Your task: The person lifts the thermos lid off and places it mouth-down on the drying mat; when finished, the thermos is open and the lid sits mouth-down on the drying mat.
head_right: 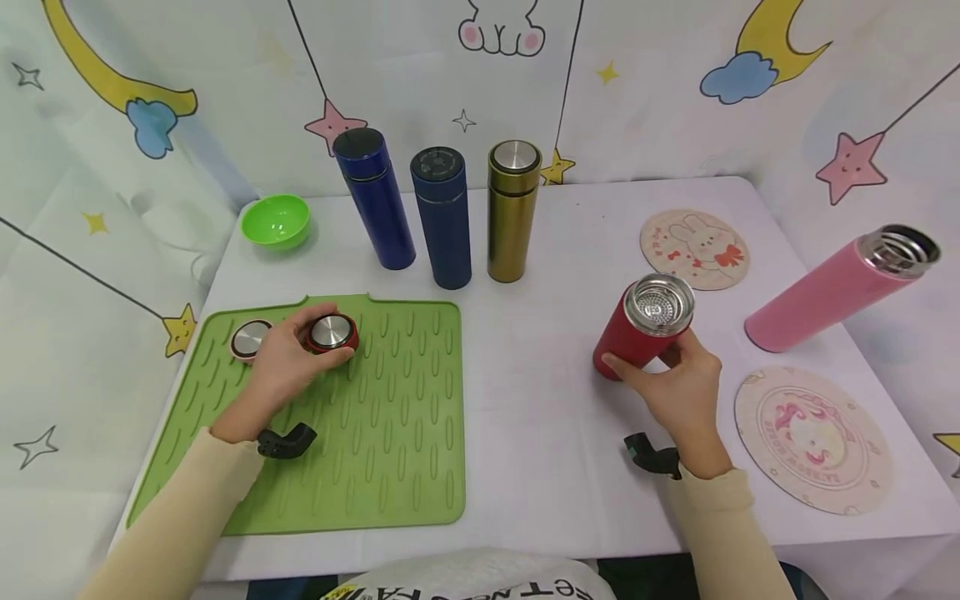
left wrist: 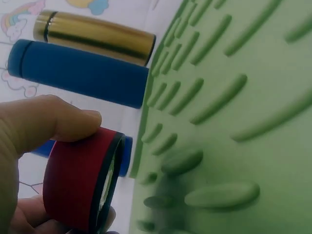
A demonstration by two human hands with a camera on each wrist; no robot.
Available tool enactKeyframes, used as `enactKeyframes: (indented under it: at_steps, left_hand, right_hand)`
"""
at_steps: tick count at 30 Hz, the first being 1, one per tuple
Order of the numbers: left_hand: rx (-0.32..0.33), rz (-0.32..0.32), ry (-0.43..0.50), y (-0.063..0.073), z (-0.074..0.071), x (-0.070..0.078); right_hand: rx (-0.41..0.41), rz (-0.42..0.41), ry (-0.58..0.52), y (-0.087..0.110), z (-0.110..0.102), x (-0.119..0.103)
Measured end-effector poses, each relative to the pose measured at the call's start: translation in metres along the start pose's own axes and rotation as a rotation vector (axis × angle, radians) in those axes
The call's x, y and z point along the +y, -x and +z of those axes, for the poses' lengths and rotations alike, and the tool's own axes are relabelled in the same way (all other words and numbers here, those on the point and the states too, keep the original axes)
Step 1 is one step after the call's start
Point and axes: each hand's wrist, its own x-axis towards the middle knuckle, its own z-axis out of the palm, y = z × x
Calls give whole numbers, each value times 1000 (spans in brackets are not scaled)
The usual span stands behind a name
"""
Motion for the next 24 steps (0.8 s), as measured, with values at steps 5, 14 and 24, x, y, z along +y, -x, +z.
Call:
enactKeyframes:
  at_steps: [5,14,24]
  left_hand:
    - [-16,4,-47,-3,1,-3]
    - [-45,33,-80,-5,1,-11]
    - [-70,18,-82,-8,2,-16]
  right_hand:
    - [42,10,-19,-13,-10,13]
    - [39,116,4,-37,-23,29]
    - [54,217,-13,-53,-38,37]
